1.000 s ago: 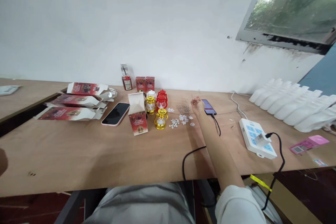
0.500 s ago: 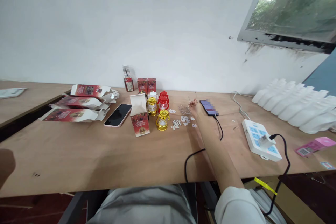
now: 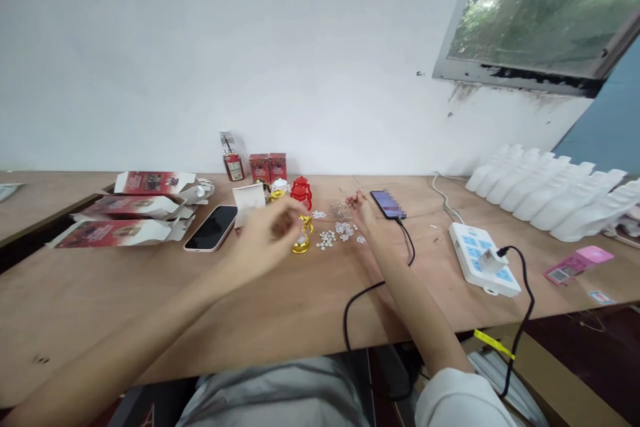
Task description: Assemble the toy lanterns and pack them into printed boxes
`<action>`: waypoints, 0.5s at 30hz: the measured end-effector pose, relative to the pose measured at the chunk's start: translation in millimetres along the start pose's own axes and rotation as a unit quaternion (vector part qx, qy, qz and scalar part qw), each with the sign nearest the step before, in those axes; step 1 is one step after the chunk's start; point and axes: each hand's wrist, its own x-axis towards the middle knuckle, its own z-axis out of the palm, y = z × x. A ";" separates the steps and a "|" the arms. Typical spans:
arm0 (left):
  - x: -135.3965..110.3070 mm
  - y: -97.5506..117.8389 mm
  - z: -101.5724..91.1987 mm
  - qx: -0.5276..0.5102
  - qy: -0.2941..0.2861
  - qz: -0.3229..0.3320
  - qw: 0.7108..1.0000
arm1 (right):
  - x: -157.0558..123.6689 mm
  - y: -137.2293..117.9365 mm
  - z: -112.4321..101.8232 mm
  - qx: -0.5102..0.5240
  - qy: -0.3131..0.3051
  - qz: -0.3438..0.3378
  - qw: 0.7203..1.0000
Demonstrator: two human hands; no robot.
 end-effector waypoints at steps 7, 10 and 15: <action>80.7 -28.3 96.9 0.119 -0.115 -0.091 0.982 | -25.5 -6.5 -13.0 0.026 -0.028 -0.037 0.999; 95.2 -41.9 120.3 0.078 -0.119 -0.104 0.984 | -26.1 -5.9 -20.9 0.040 -0.025 -0.042 0.998; 99.1 -57.4 141.6 -0.014 -0.088 -0.167 0.982 | -27.4 -4.6 -22.8 0.058 -0.016 -0.049 0.997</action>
